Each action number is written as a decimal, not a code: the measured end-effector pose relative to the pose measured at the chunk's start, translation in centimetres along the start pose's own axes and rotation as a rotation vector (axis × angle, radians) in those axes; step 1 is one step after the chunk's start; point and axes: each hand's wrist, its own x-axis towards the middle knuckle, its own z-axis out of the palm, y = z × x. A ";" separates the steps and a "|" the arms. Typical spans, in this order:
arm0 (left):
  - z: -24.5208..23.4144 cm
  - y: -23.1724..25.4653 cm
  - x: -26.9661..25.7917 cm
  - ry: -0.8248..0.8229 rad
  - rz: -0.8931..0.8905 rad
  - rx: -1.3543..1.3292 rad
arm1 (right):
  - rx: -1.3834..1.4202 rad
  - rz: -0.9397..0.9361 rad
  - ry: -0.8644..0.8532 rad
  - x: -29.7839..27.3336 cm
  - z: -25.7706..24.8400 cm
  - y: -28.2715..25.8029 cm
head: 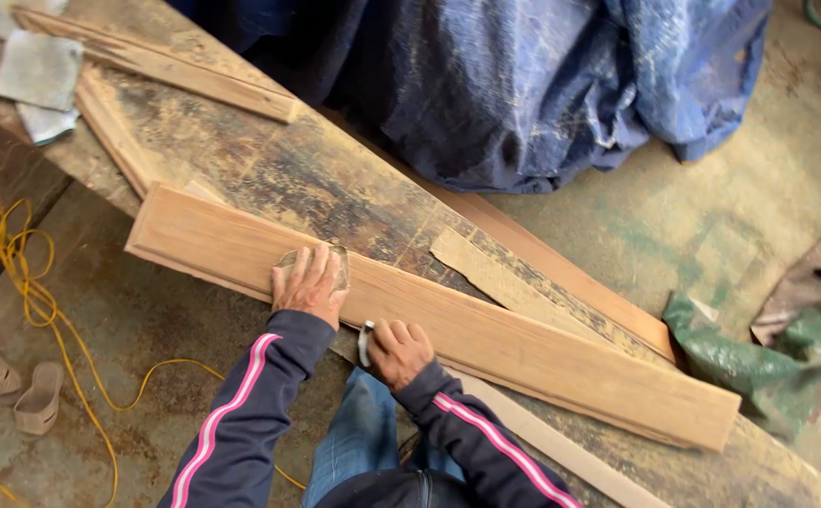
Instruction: Manually sanding a wooden plank using sandpaper to smooth the surface.
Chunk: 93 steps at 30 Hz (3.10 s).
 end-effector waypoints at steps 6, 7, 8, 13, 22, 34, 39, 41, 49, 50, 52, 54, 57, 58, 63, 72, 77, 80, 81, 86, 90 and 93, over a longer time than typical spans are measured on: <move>0.4 -0.3 -0.7 0.120 0.042 0.024 | -0.077 0.181 -0.015 -17.0 -8.7 7.8; 0.5 -0.2 -0.6 0.120 0.059 0.021 | -0.088 0.194 -0.012 -17.7 -9.4 7.7; 0.3 -0.4 -0.6 0.120 0.062 0.026 | -0.124 0.234 0.004 -18.3 -9.9 7.7; 1.6 0.9 -0.6 0.124 0.086 0.030 | -0.077 0.236 0.065 -15.7 -7.6 6.2; 6.7 18.2 -6.8 0.077 0.211 0.000 | -0.079 0.134 0.034 -26.3 -13.4 11.6; 8.5 17.8 -6.9 0.175 0.231 -0.005 | -0.072 0.160 0.018 -34.3 -15.7 14.6; 8.1 17.7 -6.6 0.141 0.232 0.012 | -0.306 0.341 -0.092 -53.3 -17.1 21.6; 8.1 17.9 -6.5 0.139 0.233 0.012 | -0.431 0.544 -0.102 -55.8 -21.2 21.6; 7.7 17.9 -6.7 0.024 0.168 0.098 | -0.276 0.816 0.345 -41.4 -16.8 17.4; 7.4 18.0 -6.7 0.020 0.202 0.086 | -0.297 0.835 0.417 -38.0 -14.8 15.8; 6.8 17.7 -6.6 0.017 0.233 0.073 | -0.317 0.851 0.490 -31.5 -10.7 12.2; 6.2 16.9 -6.6 0.030 0.315 0.012 | -0.068 0.624 0.436 -25.3 -6.3 7.9; 4.3 14.7 -6.2 -0.070 0.319 0.045 | 0.151 0.371 0.243 -19.3 -6.9 5.0; 4.1 12.0 -5.5 -0.070 0.323 0.052 | 0.152 0.375 0.250 -20.7 -7.1 6.1; 2.4 -1.1 -2.2 -0.031 0.065 0.234 | -0.065 0.802 0.400 -30.1 -10.0 12.4; 2.9 -3.8 -2.0 0.220 0.022 0.078 | 0.004 0.615 0.304 -10.5 2.6 4.8; 3.3 -3.6 -2.0 0.212 0.044 0.104 | 0.069 0.451 0.179 -10.4 -0.9 5.0; 3.7 -0.7 -2.2 0.233 0.009 0.096 | -0.081 0.652 0.264 -21.2 -4.0 11.1; 3.8 0.8 -2.5 0.267 -0.012 0.100 | -0.162 0.782 0.297 -25.6 -5.4 13.2; 9.5 18.4 -3.3 0.195 0.434 0.019 | -0.371 1.043 0.467 -38.6 -8.3 17.3; 11.2 31.4 -5.6 0.079 0.786 -0.099 | -0.414 1.071 0.452 -41.7 -9.8 16.3; 13.1 34.2 -6.7 0.151 0.886 -0.107 | -0.354 1.037 0.388 -40.6 -12.7 14.1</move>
